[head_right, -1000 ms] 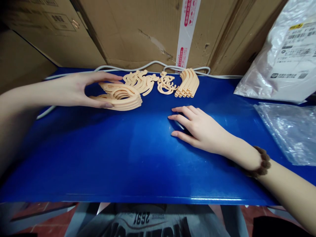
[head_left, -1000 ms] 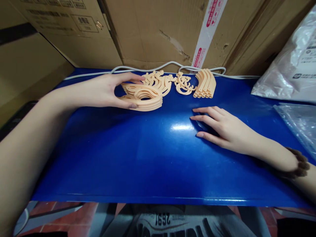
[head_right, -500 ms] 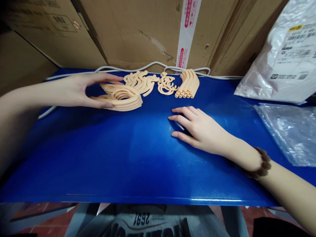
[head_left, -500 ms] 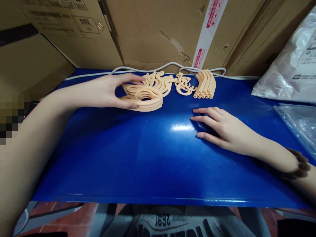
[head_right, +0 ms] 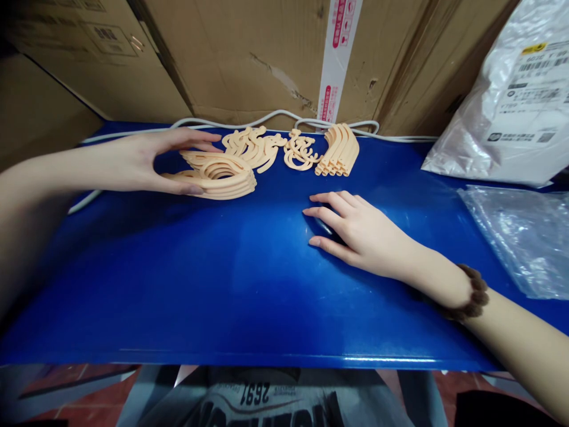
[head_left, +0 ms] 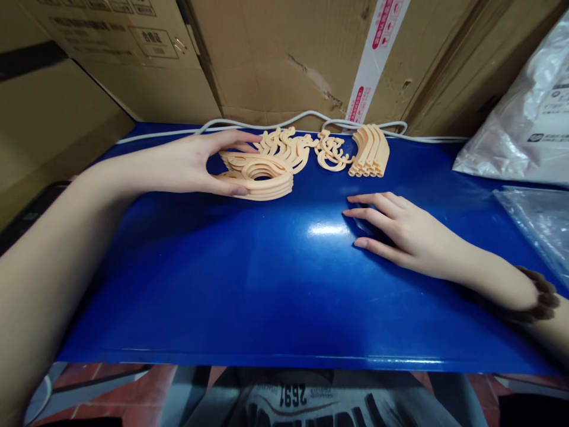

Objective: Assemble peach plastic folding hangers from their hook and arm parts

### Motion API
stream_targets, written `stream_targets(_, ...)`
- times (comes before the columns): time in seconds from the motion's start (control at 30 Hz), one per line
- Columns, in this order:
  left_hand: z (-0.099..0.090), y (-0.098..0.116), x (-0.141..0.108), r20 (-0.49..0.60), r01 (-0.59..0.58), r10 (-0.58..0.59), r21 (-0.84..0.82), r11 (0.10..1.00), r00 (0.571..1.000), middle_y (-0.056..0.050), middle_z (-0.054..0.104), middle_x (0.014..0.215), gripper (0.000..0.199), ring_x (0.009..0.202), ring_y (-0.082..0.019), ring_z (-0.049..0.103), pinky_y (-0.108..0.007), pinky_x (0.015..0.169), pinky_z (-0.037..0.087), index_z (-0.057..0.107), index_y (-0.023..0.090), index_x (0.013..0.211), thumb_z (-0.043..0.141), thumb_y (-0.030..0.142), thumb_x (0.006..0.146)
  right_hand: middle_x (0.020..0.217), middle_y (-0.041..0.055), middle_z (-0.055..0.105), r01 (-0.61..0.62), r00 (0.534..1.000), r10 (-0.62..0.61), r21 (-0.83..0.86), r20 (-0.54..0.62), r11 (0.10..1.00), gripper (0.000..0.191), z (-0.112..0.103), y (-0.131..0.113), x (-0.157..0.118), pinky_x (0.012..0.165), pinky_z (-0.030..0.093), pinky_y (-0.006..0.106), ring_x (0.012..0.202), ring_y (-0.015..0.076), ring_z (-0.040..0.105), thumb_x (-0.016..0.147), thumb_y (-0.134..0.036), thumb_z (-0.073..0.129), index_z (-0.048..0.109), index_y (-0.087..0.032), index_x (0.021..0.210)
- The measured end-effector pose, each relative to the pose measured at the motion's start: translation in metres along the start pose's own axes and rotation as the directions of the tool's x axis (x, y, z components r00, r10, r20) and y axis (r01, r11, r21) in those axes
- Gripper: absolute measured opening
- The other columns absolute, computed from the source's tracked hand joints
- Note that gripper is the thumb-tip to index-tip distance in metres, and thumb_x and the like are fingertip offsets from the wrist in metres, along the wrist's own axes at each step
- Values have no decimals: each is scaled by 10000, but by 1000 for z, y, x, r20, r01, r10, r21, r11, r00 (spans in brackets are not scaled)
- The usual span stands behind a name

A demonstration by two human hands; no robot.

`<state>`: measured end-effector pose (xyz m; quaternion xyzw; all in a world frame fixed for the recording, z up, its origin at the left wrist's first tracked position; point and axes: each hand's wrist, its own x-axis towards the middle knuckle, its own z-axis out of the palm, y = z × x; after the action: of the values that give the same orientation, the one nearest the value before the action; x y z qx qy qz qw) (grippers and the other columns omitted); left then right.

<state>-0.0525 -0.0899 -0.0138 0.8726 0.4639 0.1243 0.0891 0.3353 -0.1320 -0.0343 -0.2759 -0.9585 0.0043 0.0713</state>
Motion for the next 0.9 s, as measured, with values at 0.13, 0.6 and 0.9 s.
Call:
stream_targets(0.13, 0, -1, 0, -2, -7, 7, -3, 1000, 1000, -22, 513, 1446, 859, 1220, -237, 549, -443, 1075, 447, 388, 238, 1468, 620, 702, 783, 1409, 147, 511, 0, 1000, 0, -4, 1, 1000, 473, 0, 0, 0, 1026, 426, 448, 1234, 280, 514, 971, -459, 491, 543, -169, 1341)
stream_targets(0.6, -2, 8, -1, 18, 67, -66, -59, 996, 998, -27, 531, 1427, 877, 1239, -222, 541, -432, 1104, 392, 319, 268, 1509, 664, 614, 780, 1407, 147, 511, -1, 1000, 1, -7, 5, 1000, 479, -1, 0, 0, 1023, 425, 451, 1223, 281, 517, 971, -464, 487, 538, -169, 1345)
stream_targets(0.9, -2, 7, 0, 21, 43, -42, -68, 997, 999, -34, 503, 1464, 912, 1223, -230, 533, -445, 1103, 401, 312, 246, 1512, 648, 661, 773, 1405, 151, 514, -3, 1000, 2, 2, 4, 1000, 469, -1, 0, 0, 1017, 431, 458, 1216, 284, 525, 970, -456, 488, 541, -173, 1340)
